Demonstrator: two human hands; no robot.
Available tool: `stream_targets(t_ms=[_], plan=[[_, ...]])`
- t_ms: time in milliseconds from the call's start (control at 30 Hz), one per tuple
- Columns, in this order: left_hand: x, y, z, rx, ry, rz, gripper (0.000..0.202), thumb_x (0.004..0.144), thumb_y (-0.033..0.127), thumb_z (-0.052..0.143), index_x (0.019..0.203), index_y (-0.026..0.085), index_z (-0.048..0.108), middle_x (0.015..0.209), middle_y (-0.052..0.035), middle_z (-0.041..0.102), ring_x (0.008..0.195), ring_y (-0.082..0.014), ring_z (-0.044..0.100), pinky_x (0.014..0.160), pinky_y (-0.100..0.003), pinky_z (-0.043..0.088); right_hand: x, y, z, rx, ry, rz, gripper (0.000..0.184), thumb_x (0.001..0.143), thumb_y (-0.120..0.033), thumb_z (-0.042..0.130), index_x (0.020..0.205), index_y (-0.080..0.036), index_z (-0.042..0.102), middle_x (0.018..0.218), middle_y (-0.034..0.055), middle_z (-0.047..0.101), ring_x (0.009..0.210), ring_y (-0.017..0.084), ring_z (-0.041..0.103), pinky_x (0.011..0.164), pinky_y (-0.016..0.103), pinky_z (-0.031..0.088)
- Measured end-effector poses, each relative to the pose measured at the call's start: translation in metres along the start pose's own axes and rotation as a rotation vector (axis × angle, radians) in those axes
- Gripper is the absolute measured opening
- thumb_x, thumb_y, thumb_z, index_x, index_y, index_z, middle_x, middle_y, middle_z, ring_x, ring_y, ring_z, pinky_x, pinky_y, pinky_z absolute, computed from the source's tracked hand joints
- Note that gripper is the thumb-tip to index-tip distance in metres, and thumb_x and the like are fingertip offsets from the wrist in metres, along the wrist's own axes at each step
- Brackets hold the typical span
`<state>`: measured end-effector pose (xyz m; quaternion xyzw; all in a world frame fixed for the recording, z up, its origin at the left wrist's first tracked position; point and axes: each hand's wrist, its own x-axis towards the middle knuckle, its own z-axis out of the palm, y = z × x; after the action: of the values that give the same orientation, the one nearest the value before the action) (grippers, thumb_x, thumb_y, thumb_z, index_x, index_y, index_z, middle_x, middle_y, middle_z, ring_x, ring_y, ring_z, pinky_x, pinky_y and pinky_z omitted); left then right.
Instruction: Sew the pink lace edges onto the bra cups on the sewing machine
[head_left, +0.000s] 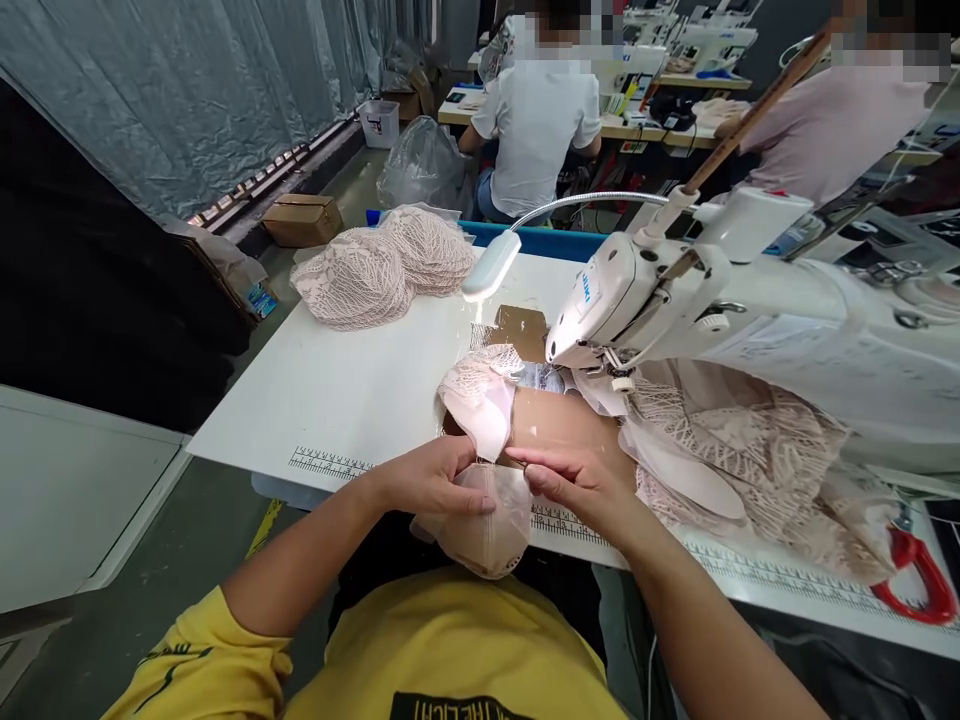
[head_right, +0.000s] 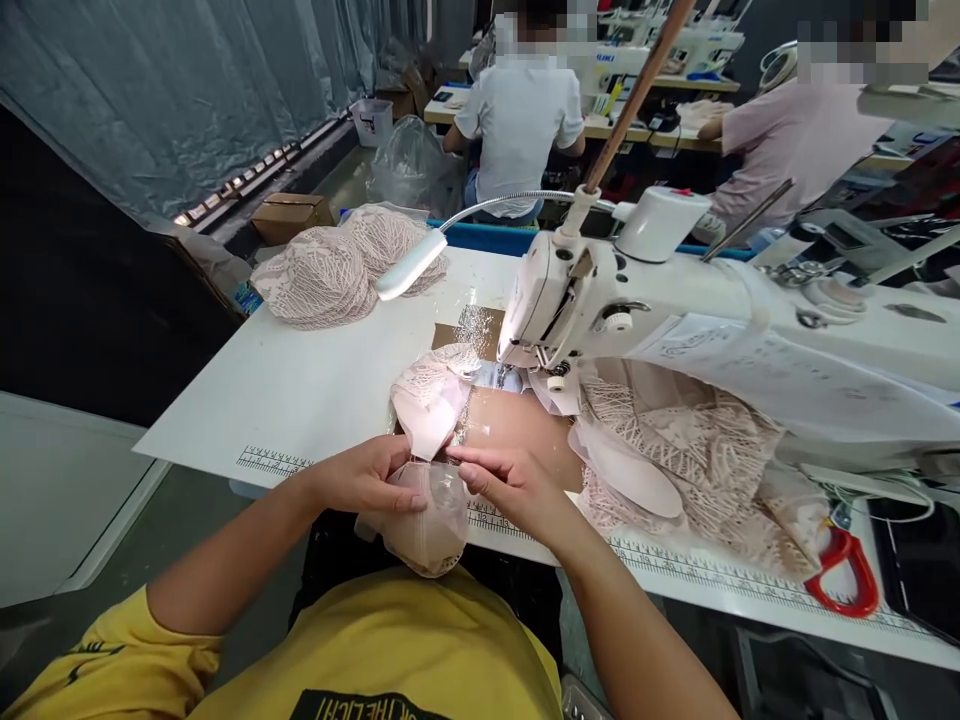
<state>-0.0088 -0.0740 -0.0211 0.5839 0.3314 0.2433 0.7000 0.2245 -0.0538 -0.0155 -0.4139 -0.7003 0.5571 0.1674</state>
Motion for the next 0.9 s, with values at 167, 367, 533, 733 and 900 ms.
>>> stream_targets(t_ms=[167,367,533,733,900], plan=[[0.000,0.002,-0.002,-0.056,-0.125,-0.041,0.034,0.077,0.040,0.069,0.092,0.012,0.056,0.082,-0.0017,0.058,0.071,-0.0114,0.052,0.062,-0.020,0.042,0.007,0.001,0.004,0.119,-0.056,-0.008,0.045,0.082,-0.052,0.061,0.110,-0.017,0.072,0.103,0.0089,0.073,0.093,0.025,0.065,0.080,0.036,0.052],[0.004,0.005,0.000,-0.018,-0.109,-0.026,0.024,0.076,0.030,0.070,0.082,0.013,0.053,0.072,0.0029,0.052,0.061,-0.0070,0.045,0.054,-0.016,0.037,0.009,-0.006,0.009,0.132,-0.106,-0.046,0.040,0.086,-0.048,0.057,0.100,-0.015,0.075,0.085,0.0054,0.073,0.076,0.020,0.063,0.065,0.029,0.048],[0.005,0.004,-0.001,-0.089,-0.103,-0.029,0.026,0.076,0.029,0.071,0.090,0.014,0.054,0.080,0.0012,0.057,0.069,-0.0086,0.051,0.060,-0.017,0.041,0.007,-0.003,0.009,0.112,-0.051,-0.065,0.039,0.086,-0.047,0.058,0.102,-0.016,0.075,0.086,0.0055,0.073,0.076,0.020,0.063,0.065,0.028,0.048],[0.006,0.002,-0.002,-0.150,-0.141,-0.036,0.035,0.076,0.035,0.073,0.100,0.014,0.057,0.094,-0.0032,0.062,0.084,-0.0137,0.058,0.074,-0.022,0.046,0.006,0.001,0.010,0.121,-0.047,-0.077,0.038,0.086,-0.046,0.058,0.108,-0.018,0.073,0.090,0.0055,0.073,0.080,0.020,0.064,0.068,0.029,0.050],[0.009,0.001,-0.002,-0.113,-0.128,-0.045,0.036,0.077,0.035,0.071,0.103,0.014,0.057,0.093,-0.0037,0.063,0.083,-0.0144,0.058,0.072,-0.022,0.046,0.008,0.001,0.014,0.131,-0.035,-0.091,0.038,0.086,-0.047,0.058,0.109,-0.020,0.073,0.091,0.0054,0.074,0.085,0.022,0.066,0.073,0.032,0.052]])
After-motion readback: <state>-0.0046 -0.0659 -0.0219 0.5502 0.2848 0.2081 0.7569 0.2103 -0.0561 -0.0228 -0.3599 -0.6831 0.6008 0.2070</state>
